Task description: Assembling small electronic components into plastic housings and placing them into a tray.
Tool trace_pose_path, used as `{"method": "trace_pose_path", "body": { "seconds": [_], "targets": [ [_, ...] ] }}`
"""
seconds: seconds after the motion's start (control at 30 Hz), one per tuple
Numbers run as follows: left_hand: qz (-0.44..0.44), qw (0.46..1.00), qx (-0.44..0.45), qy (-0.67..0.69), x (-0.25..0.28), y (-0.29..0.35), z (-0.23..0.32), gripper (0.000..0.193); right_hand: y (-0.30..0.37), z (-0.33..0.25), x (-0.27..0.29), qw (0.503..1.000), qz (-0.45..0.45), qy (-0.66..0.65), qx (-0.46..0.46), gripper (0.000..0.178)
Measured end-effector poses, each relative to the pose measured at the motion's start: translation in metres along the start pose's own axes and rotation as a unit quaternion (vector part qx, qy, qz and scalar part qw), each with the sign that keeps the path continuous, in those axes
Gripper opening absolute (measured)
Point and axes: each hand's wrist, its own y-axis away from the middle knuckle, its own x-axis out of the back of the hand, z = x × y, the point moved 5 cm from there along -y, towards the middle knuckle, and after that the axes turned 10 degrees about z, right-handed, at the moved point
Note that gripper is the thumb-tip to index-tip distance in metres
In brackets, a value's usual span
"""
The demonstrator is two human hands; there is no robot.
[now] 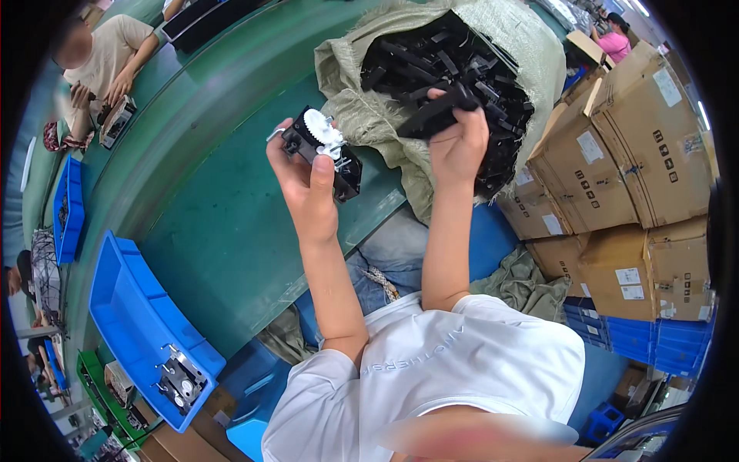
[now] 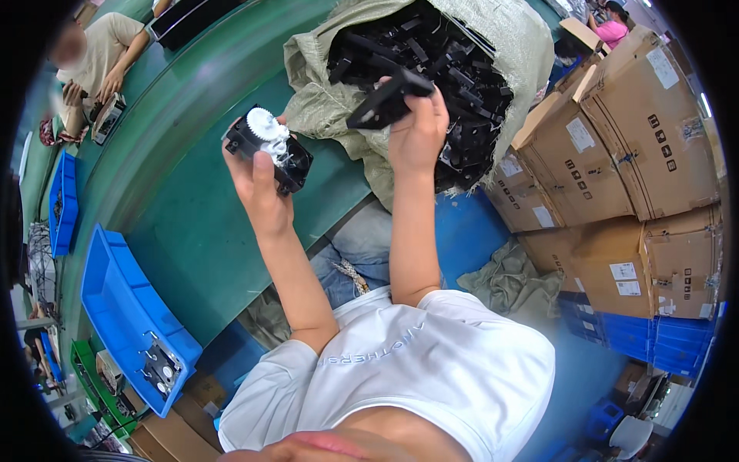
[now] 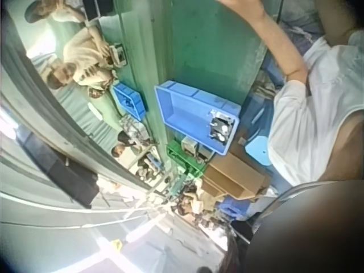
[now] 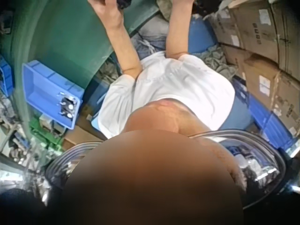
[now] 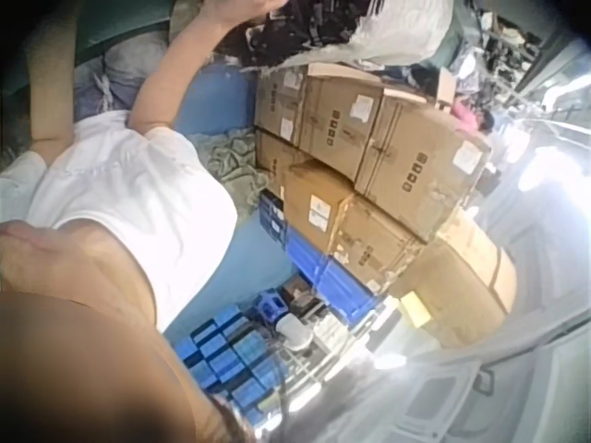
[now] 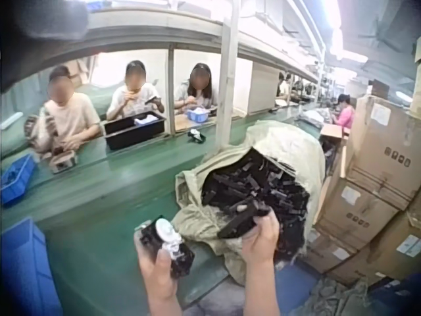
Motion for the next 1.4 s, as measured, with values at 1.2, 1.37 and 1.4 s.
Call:
{"method": "trace_pose_path", "body": {
  "seconds": [1.2, 1.37, 1.4],
  "targets": [
    [-0.047, 0.966, 0.044, -0.249, -0.004, 0.008, 0.018, 0.060, 0.071, 0.054, -0.048, 0.955, -0.190, 0.139, -0.181, 0.030],
    [-0.056, 0.965, 0.040, -0.253, -0.004, 0.007, 0.011, 0.060, 0.072, 0.051, -0.050, 0.954, -0.199, 0.134, -0.179, 0.029],
    [-0.063, 0.962, 0.036, -0.264, -0.005, 0.007, 0.011, 0.059, 0.071, 0.052, -0.049, 0.955, -0.193, 0.141, -0.178, 0.030]
  ]
}}
